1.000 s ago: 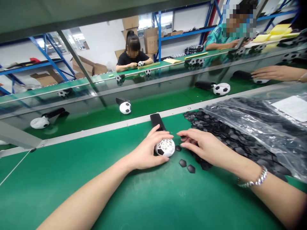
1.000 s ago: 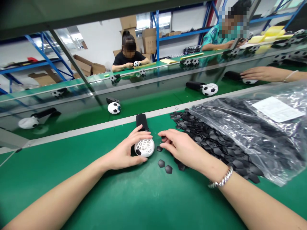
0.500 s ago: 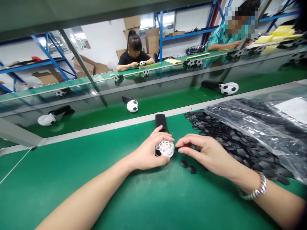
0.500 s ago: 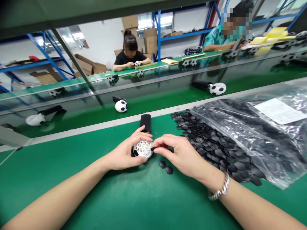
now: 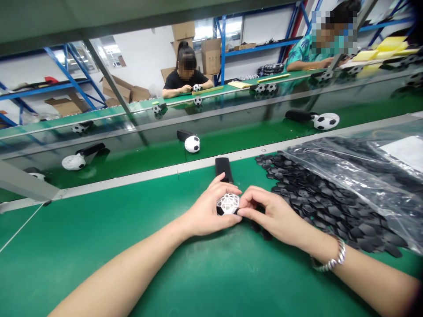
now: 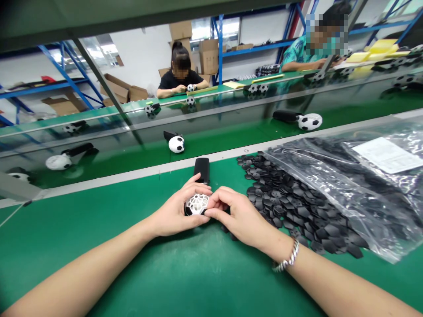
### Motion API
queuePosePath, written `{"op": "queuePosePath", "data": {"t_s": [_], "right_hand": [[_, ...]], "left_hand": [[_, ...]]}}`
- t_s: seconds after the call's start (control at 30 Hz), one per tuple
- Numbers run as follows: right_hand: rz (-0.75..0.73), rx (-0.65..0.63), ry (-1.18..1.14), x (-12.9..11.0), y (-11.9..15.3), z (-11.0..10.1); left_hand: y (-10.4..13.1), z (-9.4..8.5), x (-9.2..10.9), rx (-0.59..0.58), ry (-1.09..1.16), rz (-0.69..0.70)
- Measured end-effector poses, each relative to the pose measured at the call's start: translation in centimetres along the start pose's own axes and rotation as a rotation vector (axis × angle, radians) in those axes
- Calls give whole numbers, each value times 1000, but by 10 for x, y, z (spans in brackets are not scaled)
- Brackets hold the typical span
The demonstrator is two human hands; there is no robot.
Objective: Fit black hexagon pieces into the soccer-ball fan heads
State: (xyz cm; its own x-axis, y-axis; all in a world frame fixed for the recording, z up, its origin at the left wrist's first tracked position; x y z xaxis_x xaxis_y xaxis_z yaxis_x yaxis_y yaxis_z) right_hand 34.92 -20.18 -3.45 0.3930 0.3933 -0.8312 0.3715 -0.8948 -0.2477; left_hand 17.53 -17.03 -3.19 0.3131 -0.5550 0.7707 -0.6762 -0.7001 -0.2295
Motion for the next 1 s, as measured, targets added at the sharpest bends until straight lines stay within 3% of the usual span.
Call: {"op": "queuePosePath", "data": {"t_s": [0.3, 0.4, 0.5, 0.63, 0.8, 0.9, 1.0], "right_hand": [[272, -73, -118, -2, -6, 4], [246, -31, 5, 7, -6, -6], [175, 26, 311, 18, -5, -17], [142, -68, 535, 21, -1, -18], [128, -81, 513, 12, -1, -11], [116, -49, 420, 10, -4, -14], [56, 6, 342, 2, -3, -18]], "left_hand": [[1, 2, 4, 5, 34, -55], [2, 1, 1, -18, 48, -62], [3, -2, -2, -43, 34, -90], [2, -9, -2, -16, 36, -248], [-4, -14, -2, 120, 37, -461], [-3, -13, -2, 158, 33, -409], [9, -12, -6, 72, 13, -297]]}}
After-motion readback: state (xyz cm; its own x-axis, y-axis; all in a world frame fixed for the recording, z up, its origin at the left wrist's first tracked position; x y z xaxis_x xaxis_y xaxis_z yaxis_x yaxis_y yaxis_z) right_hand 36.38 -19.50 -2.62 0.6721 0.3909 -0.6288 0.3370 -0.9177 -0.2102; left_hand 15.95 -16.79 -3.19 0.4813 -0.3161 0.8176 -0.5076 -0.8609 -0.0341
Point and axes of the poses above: each hand's wrist, its own y-axis away from the middle knuckle, its own z-axis out of the palm, x = y × z, the point moved 1 cm from there along -y, towards the middle knuckle, and after that the axes turned 2 degrees about -z, right-handed, at the moved point
